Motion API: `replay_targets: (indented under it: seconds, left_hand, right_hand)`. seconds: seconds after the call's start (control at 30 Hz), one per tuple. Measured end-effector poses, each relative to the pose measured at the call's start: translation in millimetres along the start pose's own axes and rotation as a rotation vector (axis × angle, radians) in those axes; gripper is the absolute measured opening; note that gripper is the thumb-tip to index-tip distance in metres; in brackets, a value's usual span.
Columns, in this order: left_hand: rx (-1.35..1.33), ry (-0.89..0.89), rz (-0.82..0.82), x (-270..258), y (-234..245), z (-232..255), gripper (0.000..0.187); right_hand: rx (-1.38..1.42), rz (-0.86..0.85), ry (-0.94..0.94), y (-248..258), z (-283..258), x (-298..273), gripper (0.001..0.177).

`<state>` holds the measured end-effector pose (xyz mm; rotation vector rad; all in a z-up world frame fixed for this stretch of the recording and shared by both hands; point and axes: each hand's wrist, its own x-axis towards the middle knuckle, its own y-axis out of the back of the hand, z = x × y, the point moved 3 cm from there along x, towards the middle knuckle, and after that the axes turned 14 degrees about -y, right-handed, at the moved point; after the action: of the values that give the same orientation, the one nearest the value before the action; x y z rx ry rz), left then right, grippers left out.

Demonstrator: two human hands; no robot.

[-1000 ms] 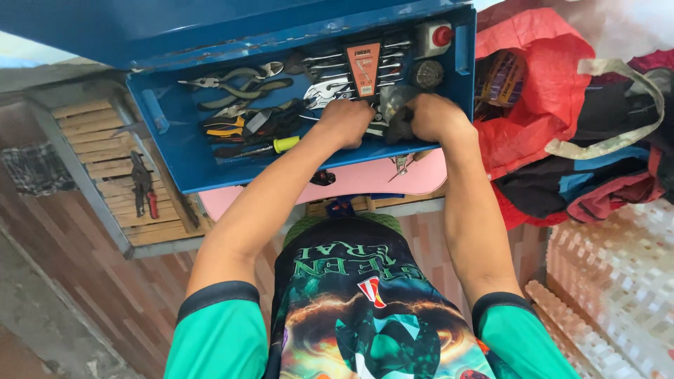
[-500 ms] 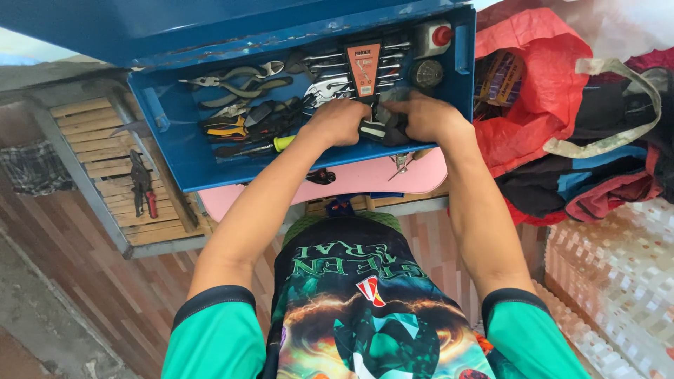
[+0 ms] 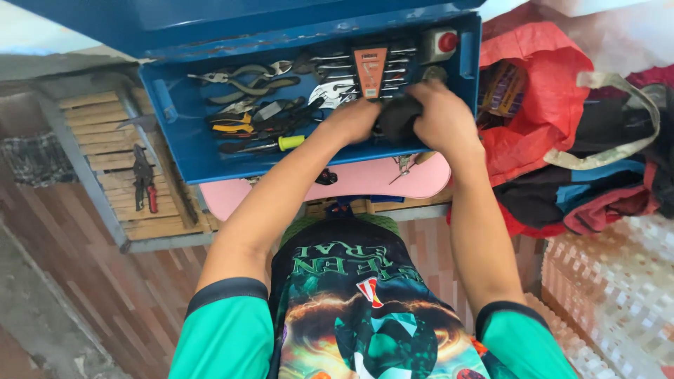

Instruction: Organizing and cleaning various hand tools into a metal toolbox

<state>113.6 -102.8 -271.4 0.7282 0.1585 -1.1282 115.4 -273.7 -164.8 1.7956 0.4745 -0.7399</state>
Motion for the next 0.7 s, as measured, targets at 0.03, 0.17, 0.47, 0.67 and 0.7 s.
replay_targets:
  seconds: [0.03,0.17,0.47,0.67,0.7]
  left_hand:
    - [0.0,0.008,0.002,-3.0,1.0,-0.5,0.033]
    - [-0.154,0.024,0.079,-29.0,23.9,24.8,0.034]
    - [-1.047,-0.288,0.775,-149.0,43.1,104.5,0.04]
    - [-0.869,-0.195,0.929,-250.1,9.2,116.8,0.034]
    - [-0.831,-0.172,0.966,-263.5,3.6,119.8,0.034]
  right_hand:
    - [0.001,-0.003,0.008,7.4,-8.7,-11.4,0.048]
    - [0.464,0.366,0.17,35.6,-25.6,-53.6,0.051]
    - [0.882,0.349,0.426,15.2,-58.1,-116.9,0.02]
    - [1.236,-0.175,0.26,-47.0,-68.3,-166.3,0.016]
    - [1.188,-0.187,0.208,-53.5,-74.1,-174.8,0.017]
